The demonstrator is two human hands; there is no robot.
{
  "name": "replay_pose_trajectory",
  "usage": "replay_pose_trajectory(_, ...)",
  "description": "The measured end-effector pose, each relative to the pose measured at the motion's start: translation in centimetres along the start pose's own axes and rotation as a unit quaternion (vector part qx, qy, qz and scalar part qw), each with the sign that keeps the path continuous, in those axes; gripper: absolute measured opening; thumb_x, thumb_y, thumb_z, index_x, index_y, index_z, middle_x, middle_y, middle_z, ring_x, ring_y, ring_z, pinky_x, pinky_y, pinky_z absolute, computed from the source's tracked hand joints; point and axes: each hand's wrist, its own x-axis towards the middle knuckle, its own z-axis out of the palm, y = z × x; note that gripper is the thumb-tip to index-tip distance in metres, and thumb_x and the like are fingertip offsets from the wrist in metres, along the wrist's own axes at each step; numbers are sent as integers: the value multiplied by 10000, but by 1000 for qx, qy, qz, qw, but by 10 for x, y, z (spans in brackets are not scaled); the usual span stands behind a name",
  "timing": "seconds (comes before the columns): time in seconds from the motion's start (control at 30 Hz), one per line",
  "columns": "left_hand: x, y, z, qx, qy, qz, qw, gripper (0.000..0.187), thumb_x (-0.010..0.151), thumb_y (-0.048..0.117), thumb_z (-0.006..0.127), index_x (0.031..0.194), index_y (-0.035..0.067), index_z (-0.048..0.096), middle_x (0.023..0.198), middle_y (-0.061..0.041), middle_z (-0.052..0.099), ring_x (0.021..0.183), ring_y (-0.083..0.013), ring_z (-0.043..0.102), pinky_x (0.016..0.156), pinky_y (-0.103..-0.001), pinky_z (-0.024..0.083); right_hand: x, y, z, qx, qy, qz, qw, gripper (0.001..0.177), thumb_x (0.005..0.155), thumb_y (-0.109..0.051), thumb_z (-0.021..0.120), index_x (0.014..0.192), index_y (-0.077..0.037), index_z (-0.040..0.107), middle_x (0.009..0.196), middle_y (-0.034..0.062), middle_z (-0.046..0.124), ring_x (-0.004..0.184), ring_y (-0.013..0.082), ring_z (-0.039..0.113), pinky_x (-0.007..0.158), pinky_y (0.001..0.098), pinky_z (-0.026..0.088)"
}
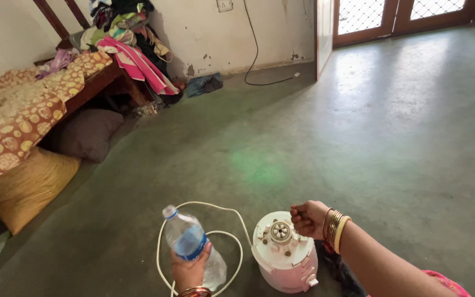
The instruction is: The person cleans a small pink appliance on the floor using a toothbrush and a dark cloth. They scrub the top and sides of the appliance, then wipe it down with the cloth.
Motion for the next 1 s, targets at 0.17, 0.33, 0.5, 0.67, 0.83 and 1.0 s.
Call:
replay_pose_trajectory(0.17, 18, -63, 12, -20, 61, -3, 998, 850, 540, 329, 986, 1238, -7, 634, 1115, -190, 758, 1038, -317, 745, 944, -410, 560, -23, 12, 18, -123, 21, 51, 991, 338, 1065, -274, 482, 758, -134, 458, 615, -37, 330, 446, 68, 220, 365, 233, 162)
replay_pose_trajectory(0.33, 31, -99, 36, -5, 87, 5, 996, 868, 548, 293, 996, 1267, -22, 623, 1141, -203, 740, 1037, -331, 724, 936, -420, 551, -42, 23, 52, -165, -11, 80, 983, 417, 1084, -341, 497, 715, -156, 438, 599, -63, 297, 462, 56, 220, 374, 220, 149)
replay_pose_trajectory(0.5, 22, -104, 55, -86, 51, -36, 994, 860, 549, 263, 973, 1284, 1, 610, 1143, -183, 748, 1033, -316, 737, 935, -414, 555, -49, 36, 116, -362, -67, 123, 921, 491, 1063, -381, 497, 638, -176, 361, 554, -68, 258, 451, 51, 210, 365, 220, 115)
replay_pose_trajectory(0.67, 13, -103, 51, -38, -11, -64, 997, 871, 518, 254, 1001, 1271, 33, 623, 1127, -178, 761, 1044, -315, 741, 949, -415, 555, 8, 58, 122, -340, -120, 180, 915, 460, 1084, -329, 498, 661, -186, 387, 570, -85, 264, 459, 55, 222, 403, 244, 161)
replay_pose_trajectory(0.83, 8, -110, 51, 3, 5, -48, 999, 972, 461, 257, 1018, 1312, 67, 590, 1146, -171, 741, 1079, -328, 712, 956, -428, 544, 67, 41, 127, -298, -37, 157, 941, 345, 1047, -285, 493, 736, -150, 560, 596, -48, 380, 458, 70, 264, 396, 256, 181)
replay_pose_trajectory(1.0, 13, -111, 51, -8, 20, -57, 998, 933, 447, 262, 1004, 1284, 105, 623, 1166, -157, 746, 1093, -319, 720, 967, -429, 551, 32, -3, 155, -551, 86, -45, 829, 182, 904, -55, 636, 873, -40, 815, 630, 13, 592, 447, 102, 394, 394, 282, 288)
